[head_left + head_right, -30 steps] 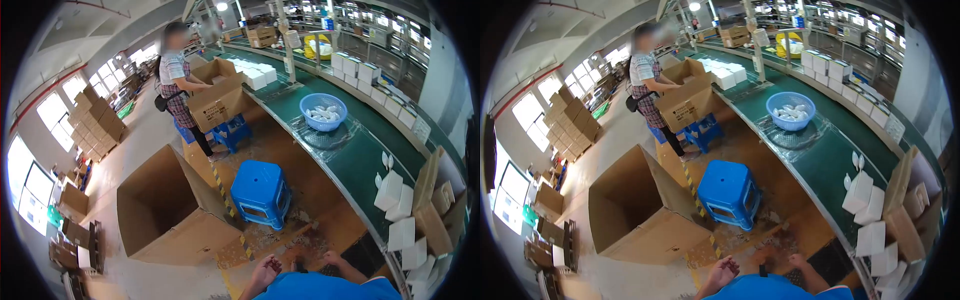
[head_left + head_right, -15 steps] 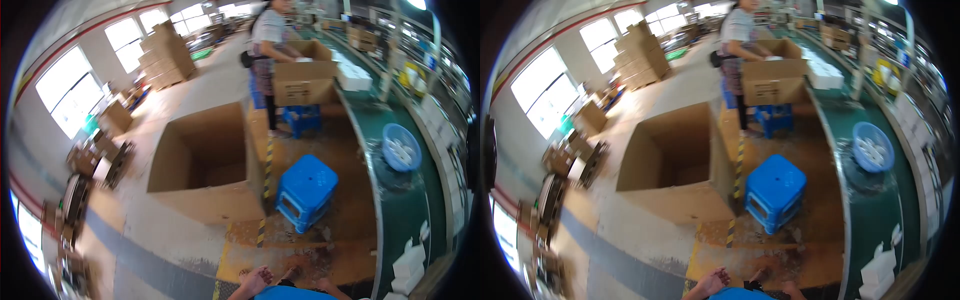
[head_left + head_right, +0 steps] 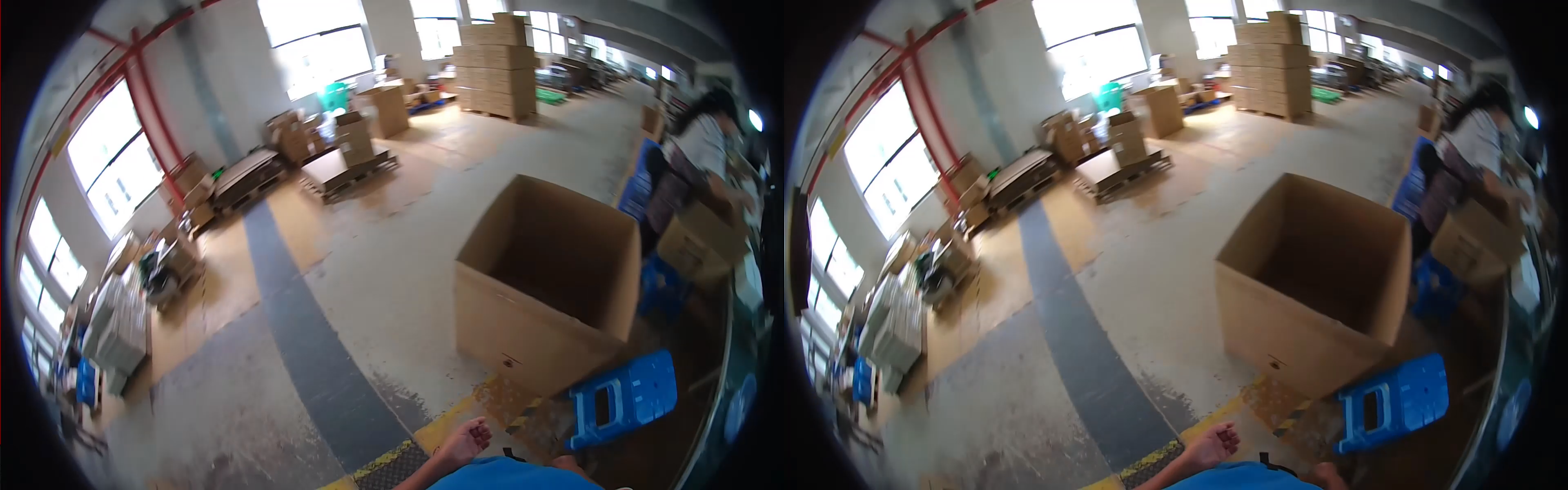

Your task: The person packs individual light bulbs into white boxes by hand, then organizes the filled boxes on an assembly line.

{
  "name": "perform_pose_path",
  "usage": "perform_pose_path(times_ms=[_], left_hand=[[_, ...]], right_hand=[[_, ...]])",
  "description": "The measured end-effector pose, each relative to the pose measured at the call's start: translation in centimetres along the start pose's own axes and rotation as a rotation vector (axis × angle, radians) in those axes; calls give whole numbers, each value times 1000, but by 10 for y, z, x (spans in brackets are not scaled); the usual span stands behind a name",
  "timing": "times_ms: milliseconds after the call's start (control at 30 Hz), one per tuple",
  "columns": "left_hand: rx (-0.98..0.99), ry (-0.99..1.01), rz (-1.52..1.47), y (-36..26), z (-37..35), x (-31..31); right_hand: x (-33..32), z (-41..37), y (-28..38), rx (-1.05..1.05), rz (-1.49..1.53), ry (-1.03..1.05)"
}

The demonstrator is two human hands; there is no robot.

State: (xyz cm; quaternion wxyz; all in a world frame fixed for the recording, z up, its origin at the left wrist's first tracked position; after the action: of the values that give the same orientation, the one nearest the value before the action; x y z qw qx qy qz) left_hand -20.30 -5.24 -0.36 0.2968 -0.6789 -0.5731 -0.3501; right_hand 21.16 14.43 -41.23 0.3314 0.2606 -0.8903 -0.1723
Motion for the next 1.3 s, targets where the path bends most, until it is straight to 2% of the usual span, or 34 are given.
perform_pose_path(times_ms=[33, 67, 133, 200, 267, 367, 400, 433, 467, 500, 533, 567, 600, 667, 700, 767, 800, 867, 900, 933, 1000, 1133, 1200, 1233, 1300], left_hand=[[113, -53, 3, -20, -16, -4], [140, -50, -26, -35, -28, -15], [318, -126, -74, -62, -52, -39], [356, -191, -148, -78, -73, -47], [442, -212, -267, -87, -83, -60], [462, -150, -402, -98, -86, -76], [408, -171, -390, -102, -87, -77], [485, -129, -424, -113, -90, -75], [551, -96, -455, -122, -93, -74], [576, -127, -480, -133, -94, -79], [602, -160, -500, -147, -94, -84], [607, -198, -480, -160, -97, -82], [629, -225, -466, -173, -94, -77], [622, -330, -432, -201, -87, -74], [661, -413, -414, -218, -80, -67], [628, -481, -373, -251, -65, -43], [621, -519, -351, -270, -56, -30], [563, -515, -265, -306, -31, -1], [533, -508, -217, -321, -20, 10], [506, -523, -210, -334, -9, 17], [430, -534, -108, -359, 10, 30], [336, -533, -145, -406, 34, 39], [288, -476, -99, -436, 45, 43], [294, -462, -90, -454, 52, 44], [168, -355, -105, -491, 68, 43]], right_hand=[[40, -11, 37, -99, -751, -136], [155, -16, 114, -221, -1492, -260], [232, 11, 164, -360, -1434, -213], [277, 55, 203, -373, -1467, -183], [354, 60, 252, -462, -1382, -179], [398, 116, 285, -570, -1478, -11], [450, 103, 312, -549, -1465, 32], [483, 106, 331, -682, -1408, 105], [481, 143, 333, -883, -1364, 148], [521, 136, 361, -1014, -1500, 92], [558, 123, 393, -995, -1472, 98], [585, 116, 424, -1277, -1420, 59], [604, 108, 456, -1429, -1456, -49], [612, 119, 507, -1557, -1504, -384], [603, 129, 533, -1539, -1490, -410], [576, 144, 569, -1335, -1446, -660], [561, 153, 575, -1305, -1423, -698], [525, 177, 580, -1100, -1360, -739], [520, 179, 585, -823, -1381, -589], [520, 178, 589, -795, -1370, -604], [527, 190, 583, -464, -1494, -281], [529, 205, 599, -515, -1488, -345], [532, 212, 623, -694, -1046, -429], [533, 220, 638, -711, -1049, -436], [531, 234, 669, -736, -870, -588]])
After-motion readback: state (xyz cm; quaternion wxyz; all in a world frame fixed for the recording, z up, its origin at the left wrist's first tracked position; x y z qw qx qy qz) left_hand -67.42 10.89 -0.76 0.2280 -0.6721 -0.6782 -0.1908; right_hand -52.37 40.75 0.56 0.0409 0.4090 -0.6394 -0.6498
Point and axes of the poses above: each hand's wrist, its own z-axis towards the middle knuckle, its own x-axis out of the palm, y = z × x, the point moved 3 cm from there along z, towards the middle knuckle, and after that the axes turned 10 degrees about -x, right-handed, at the moved point
